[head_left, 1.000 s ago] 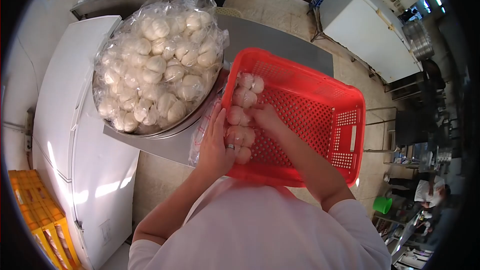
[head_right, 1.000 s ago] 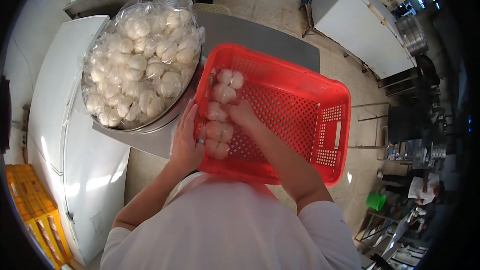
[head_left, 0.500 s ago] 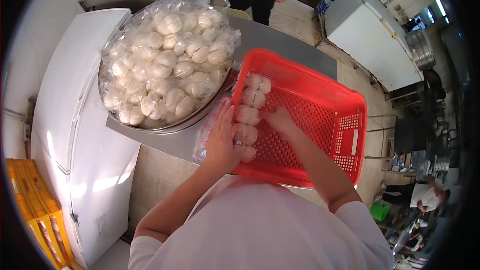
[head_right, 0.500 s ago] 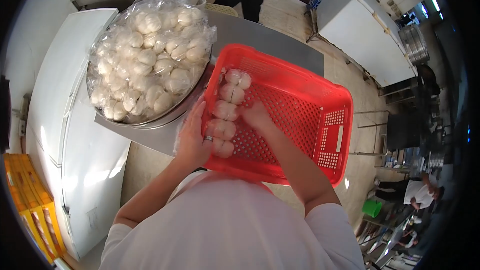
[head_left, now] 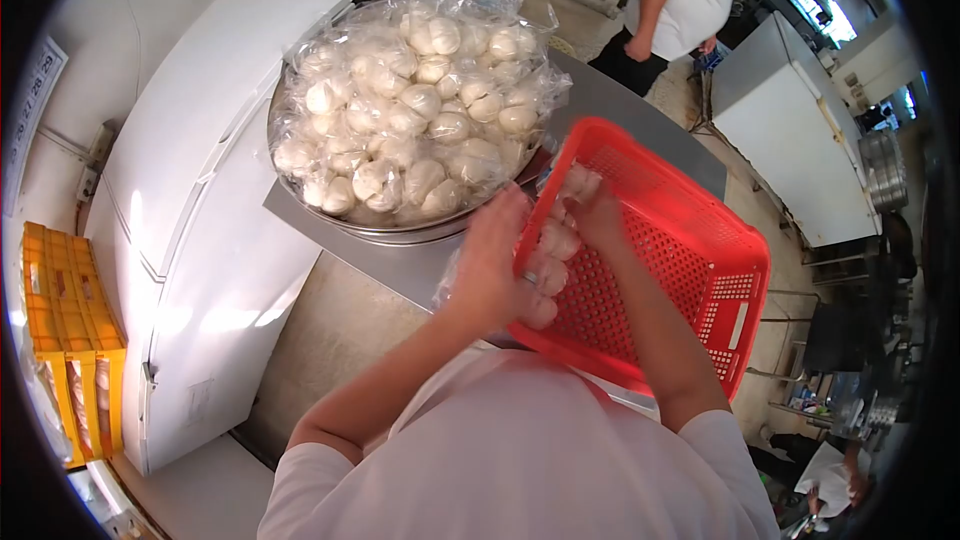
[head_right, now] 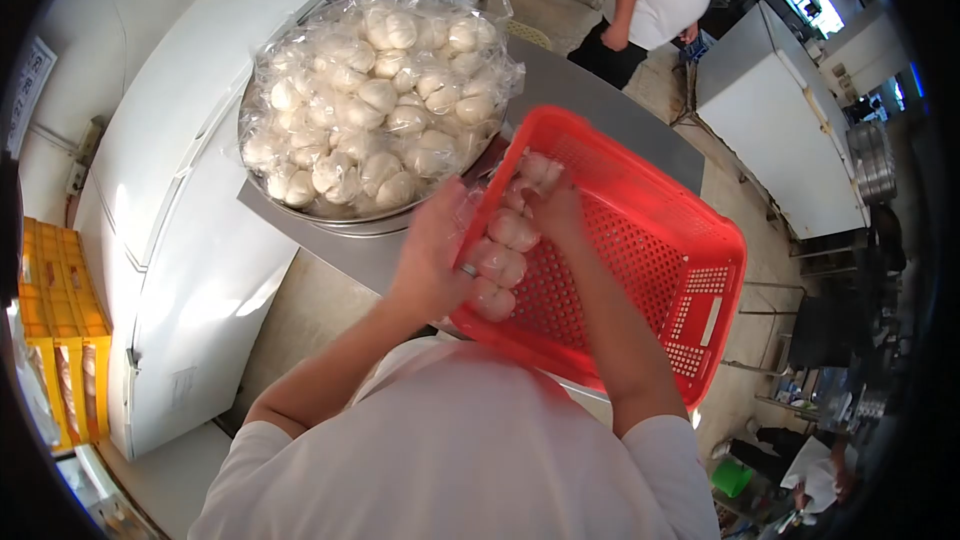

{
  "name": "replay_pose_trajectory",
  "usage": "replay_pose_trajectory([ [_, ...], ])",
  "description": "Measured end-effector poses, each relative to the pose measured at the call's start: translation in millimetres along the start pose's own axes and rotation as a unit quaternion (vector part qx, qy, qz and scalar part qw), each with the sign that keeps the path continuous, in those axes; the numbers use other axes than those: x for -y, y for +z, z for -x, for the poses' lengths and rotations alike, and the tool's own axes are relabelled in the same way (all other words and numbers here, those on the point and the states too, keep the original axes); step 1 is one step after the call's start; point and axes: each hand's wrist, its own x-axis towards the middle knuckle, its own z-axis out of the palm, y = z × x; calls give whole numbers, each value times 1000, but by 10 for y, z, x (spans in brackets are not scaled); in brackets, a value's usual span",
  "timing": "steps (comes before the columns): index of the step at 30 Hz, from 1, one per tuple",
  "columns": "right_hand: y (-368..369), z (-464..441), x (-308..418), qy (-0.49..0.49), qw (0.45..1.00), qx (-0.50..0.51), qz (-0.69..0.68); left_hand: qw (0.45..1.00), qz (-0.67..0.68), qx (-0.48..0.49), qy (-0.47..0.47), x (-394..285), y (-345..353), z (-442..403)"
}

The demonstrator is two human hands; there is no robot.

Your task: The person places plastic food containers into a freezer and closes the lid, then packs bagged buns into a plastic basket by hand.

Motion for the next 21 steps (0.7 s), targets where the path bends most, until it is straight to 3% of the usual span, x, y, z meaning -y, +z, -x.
replay_pose_trajectory([
  [3,-177,16,-56,-32,998,9,-57,979,-157,-126,9,379,-476,-213],
  [5,-332,147,52,-65,995,-65,-24,947,-261,-171,-80,506,-769,-368],
  [7,-457,287,102,-79,992,-99,-22,957,-265,-1,-117,1109,-990,-299],
  [9,-550,343,136,-79,991,-98,-54,970,-207,-77,-97,1107,-1164,-333],
  [13,-941,691,789,-96,969,14,-227,975,-90,-187,-75,573,-1343,-536],
  [14,-1025,809,1061,-96,952,60,-285,979,-44,-169,-105,366,-1362,-561],
  [18,-1103,1102,1869,-335,917,6,-216,989,109,-95,-30,-484,-1135,-587],
  [20,-1091,1095,1895,-335,915,48,-219,988,148,-36,30,-732,-995,-569],
  [21,-1043,1041,1808,-283,926,108,-226,985,161,-38,52,-720,-939,-576],
])
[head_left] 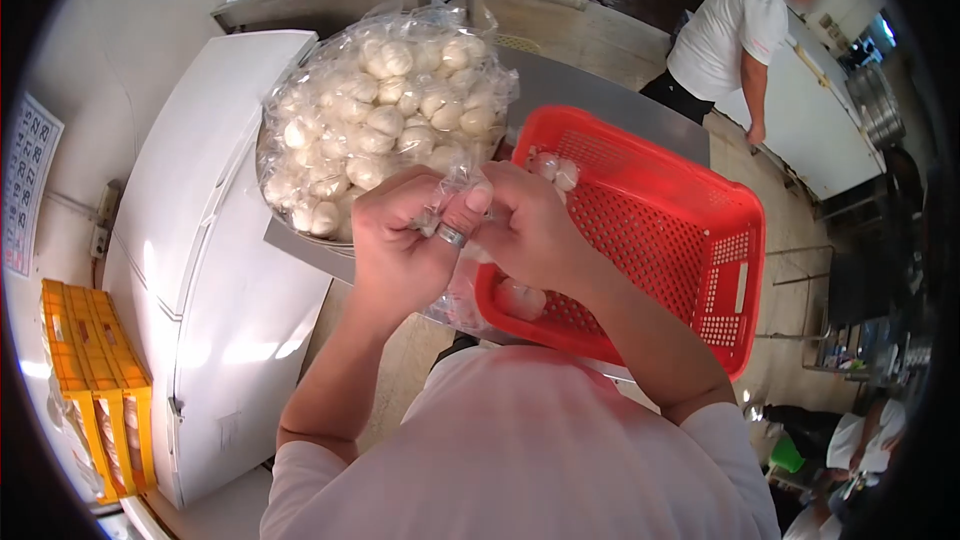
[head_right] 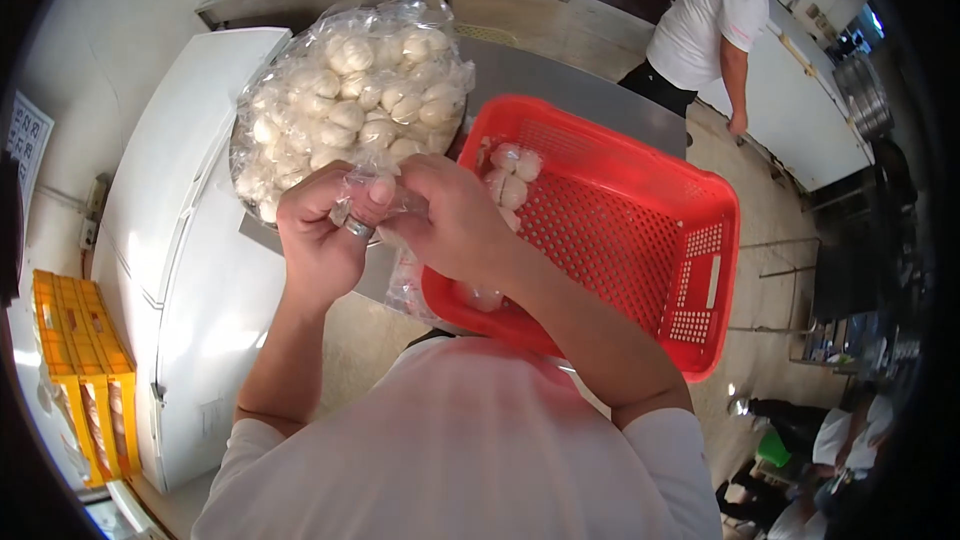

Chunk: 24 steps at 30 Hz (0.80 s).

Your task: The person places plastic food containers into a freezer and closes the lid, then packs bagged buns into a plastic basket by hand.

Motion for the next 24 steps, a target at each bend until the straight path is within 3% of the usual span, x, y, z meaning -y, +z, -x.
replay_pose_trajectory([
  [1,-29,21,-58,64,997,41,-27,1000,14,0,21,89,59,8],
  [2,-89,67,-46,85,994,16,-66,999,28,-3,42,189,114,19],
  [3,-155,118,-7,106,989,-9,-105,994,81,56,-38,287,112,75],
  [6,-196,207,-108,33,992,-106,-65,949,186,192,-170,278,398,307],
  [7,-195,223,-190,-14,990,-141,-24,918,275,159,-239,248,602,414],
  [10,-296,318,-403,-92,982,-163,37,928,181,181,-270,264,793,393],
  [13,-429,646,-223,-137,977,-70,147,895,236,180,-334,372,911,291],
  [16,-568,906,-172,-44,983,-5,180,807,278,323,-409,269,941,188],
  [19,-666,1062,-290,66,972,29,225,858,118,333,-373,252,941,210],
  [22,-747,1235,-669,298,950,39,87,961,18,201,-190,437,838,327],
  [24,-620,1390,-1093,359,923,135,29,965,17,193,-179,654,873,515],
])
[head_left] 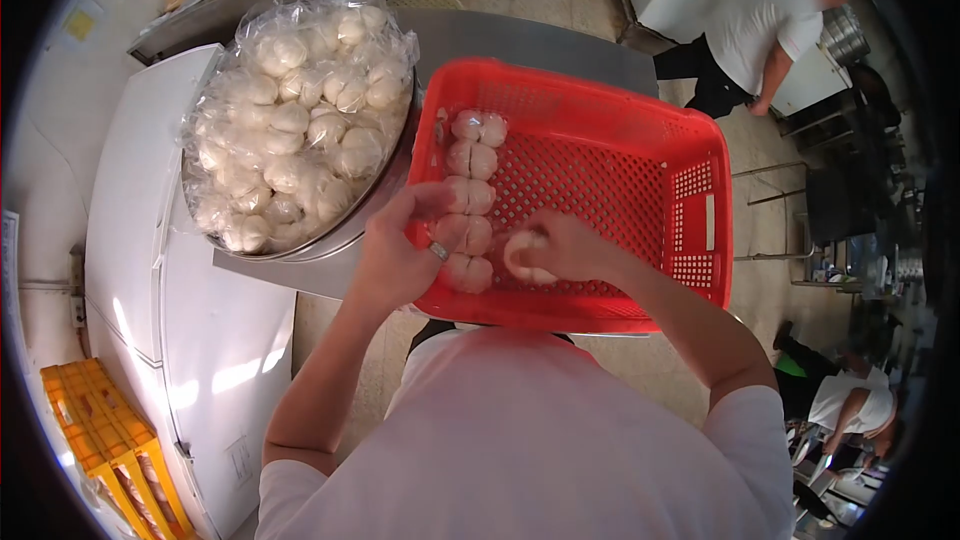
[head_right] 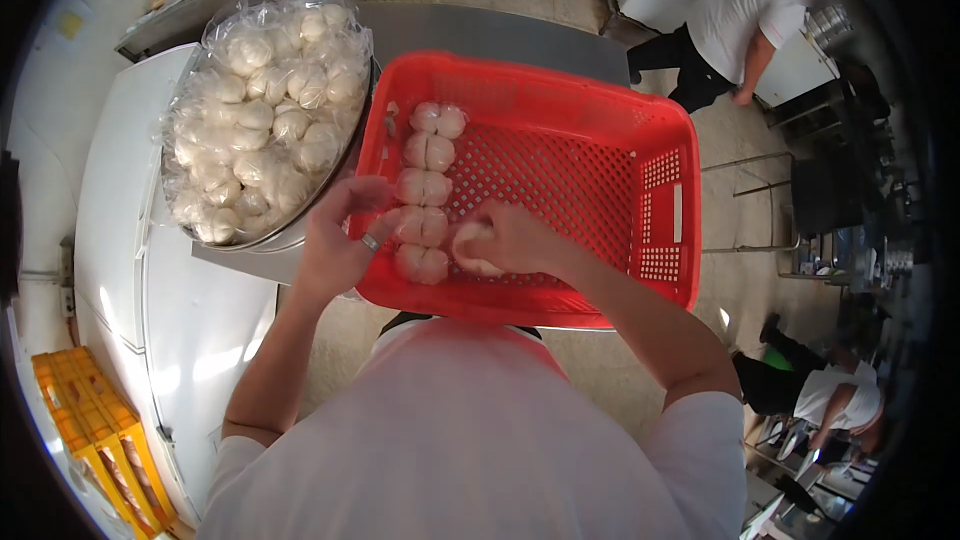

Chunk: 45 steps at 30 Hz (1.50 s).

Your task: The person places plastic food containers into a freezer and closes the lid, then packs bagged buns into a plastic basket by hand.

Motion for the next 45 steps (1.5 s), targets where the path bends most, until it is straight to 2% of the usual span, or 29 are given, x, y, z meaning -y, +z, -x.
replay_pose_trajectory([
  [1,84,-116,-182,27,998,57,-13,1000,-1,-5,7,83,27,29],
  [4,382,-325,-519,62,989,129,43,993,-92,-24,65,61,150,82],
  [7,483,-434,-605,50,991,99,70,991,-52,-73,96,108,169,77],
  [10,466,-453,-392,63,992,105,13,994,-43,-67,74,76,174,86],
  [16,436,-527,-634,-29,985,164,-36,991,-41,-92,91,145,162,104],
  [19,549,-536,-633,-67,961,63,262,991,12,-111,80,167,89,131],
  [20,536,-559,-631,-59,971,77,219,989,35,-123,76,157,55,130],
  [22,466,-505,-432,-42,985,106,131,965,-61,-214,139,286,-128,37],
  [23,416,-451,-293,1,987,112,118,945,-108,-258,170,349,-268,-29],
  [25,328,-321,48,86,985,122,90,874,-312,-356,109,353,-600,-119],
  [28,348,-320,-81,80,985,121,92,834,-440,-334,-4,1092,-871,-202],
  [30,354,-318,-144,10,990,86,115,918,-300,-220,-135,1039,-1120,-236],
  [31,345,-320,-148,-25,990,67,125,942,-224,-155,-196,1012,-1201,-262],
  [34,184,-228,48,-86,991,-24,95,929,-260,-261,36,1013,-1273,-213],
  [36,68,-190,318,-137,981,-107,81,969,-17,-247,4,1064,-1354,-243],
  [37,13,-180,475,-162,973,-149,74,967,106,-233,-12,1072,-1373,-264],
  [39,-72,-190,825,-161,974,-158,-1,967,68,-245,-6,785,-1358,-262],
  [41,-22,-231,1191,-255,946,-180,-83,970,42,-241,14,376,-1288,-238],
  [42,38,-342,1329,-314,924,-217,-39,972,35,-232,31,153,-1225,-226],
  [44,156,-455,1632,-337,920,-200,-23,976,71,-193,75,-256,-1079,-195],
  [45,187,-418,1831,-302,941,-147,-51,975,114,-161,100,-445,-995,-175],
])
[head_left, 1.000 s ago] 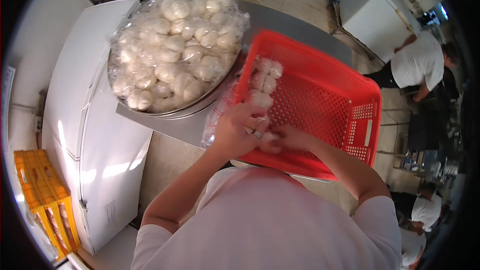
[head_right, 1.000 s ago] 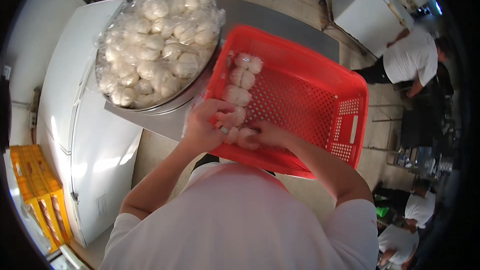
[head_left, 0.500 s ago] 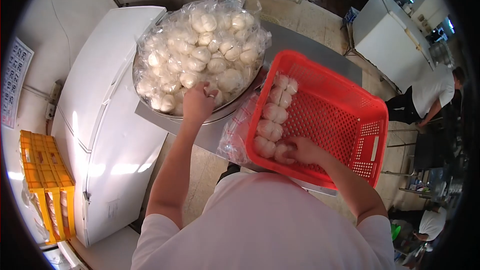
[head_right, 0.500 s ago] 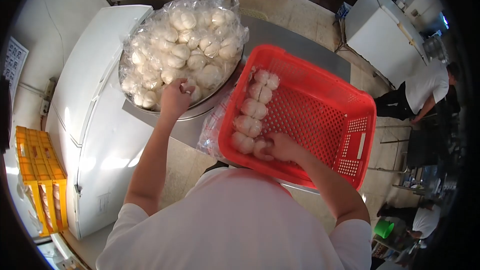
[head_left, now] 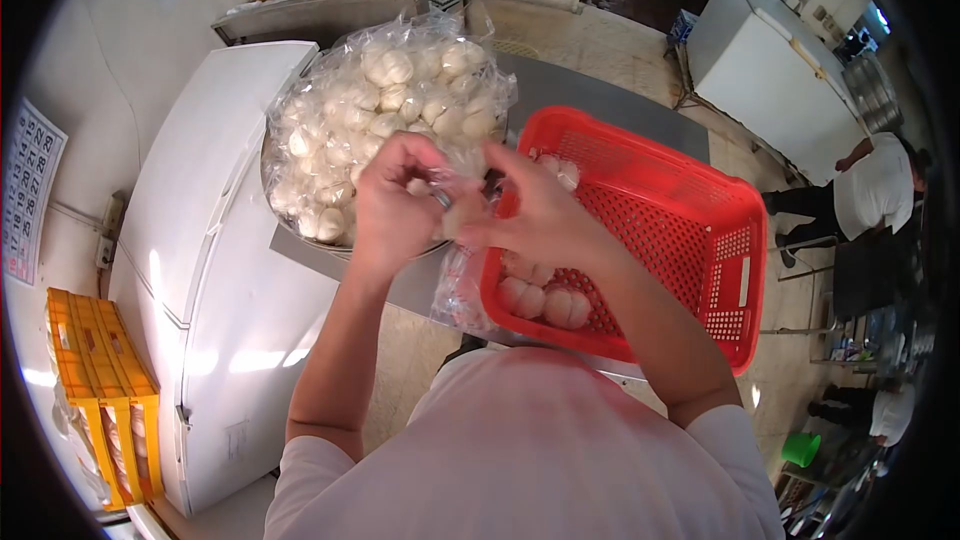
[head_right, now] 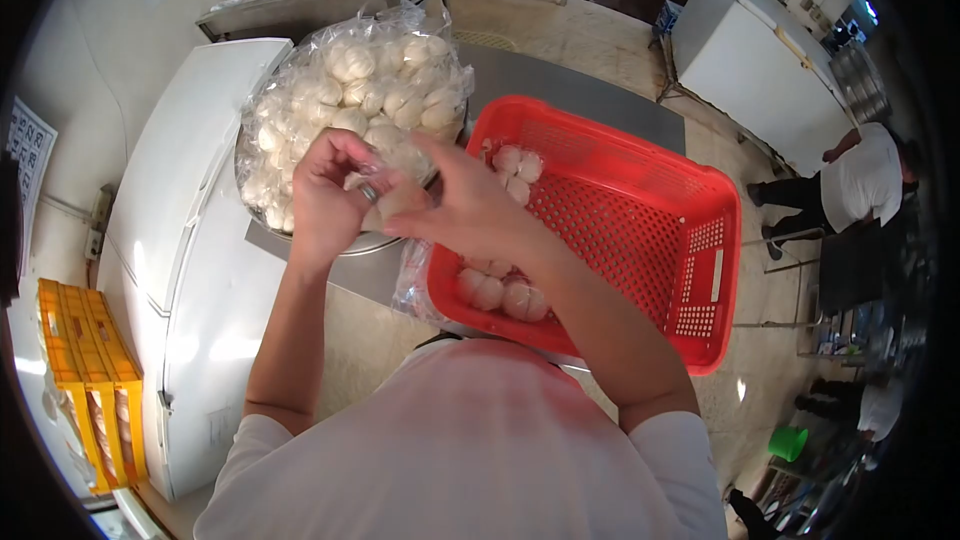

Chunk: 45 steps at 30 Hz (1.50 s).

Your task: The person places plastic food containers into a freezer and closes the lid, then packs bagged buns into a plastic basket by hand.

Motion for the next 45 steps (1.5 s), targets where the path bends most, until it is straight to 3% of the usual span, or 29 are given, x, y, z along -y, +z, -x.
replay_pose_trajectory([
  [1,37,-31,106,46,997,43,-37,998,50,30,14,-82,60,23],
  [2,81,-42,69,46,996,23,-73,994,80,70,38,-58,48,42],
  [5,119,-51,-89,42,984,-33,-170,987,138,-55,56,-75,46,29],
  [7,65,27,-121,43,970,-75,-227,997,77,22,-10,84,14,170],
  [9,38,77,-98,87,976,-93,-175,986,35,127,-100,148,174,376],
  [12,-44,165,-226,124,976,-109,-138,979,36,133,-152,205,418,441],
  [16,-252,217,-301,118,982,-65,-131,971,32,183,-148,68,688,440],
  [18,-216,250,-464,130,981,-108,-94,975,0,179,-132,95,837,478],
  [20,-266,343,-596,34,991,-115,-50,964,-41,218,-145,263,919,436],
  [21,-347,401,-586,-69,992,-99,-25,958,-61,236,-152,363,946,401],
  [24,-476,638,-381,-206,968,-37,139,914,106,322,-221,598,892,227],
  [25,-499,722,-309,-222,953,-13,207,887,166,309,-301,524,948,201],
  [27,-589,855,-276,-175,960,2,219,805,280,270,-449,334,1046,149],
  [30,-725,952,-458,-87,976,-26,199,708,413,350,-453,487,981,81],
  [32,-764,964,-708,22,985,-56,161,866,192,302,-348,434,982,103],
  [33,-765,953,-863,98,984,-66,135,918,74,267,-283,418,978,124],
  [34,-747,956,-1060,173,976,-76,109,936,48,242,-249,435,955,150],
  [36,-572,1045,-1812,240,966,-53,76,965,-6,190,-180,485,869,226],
  [39,-350,1026,-2189,405,910,89,2,959,69,160,-225,780,847,402],
  [42,-246,954,-2413,360,904,130,192,976,-29,148,-158,744,851,519],
  [45,-310,1003,-2169,373,918,83,107,982,7,116,-150,733,840,555],
])
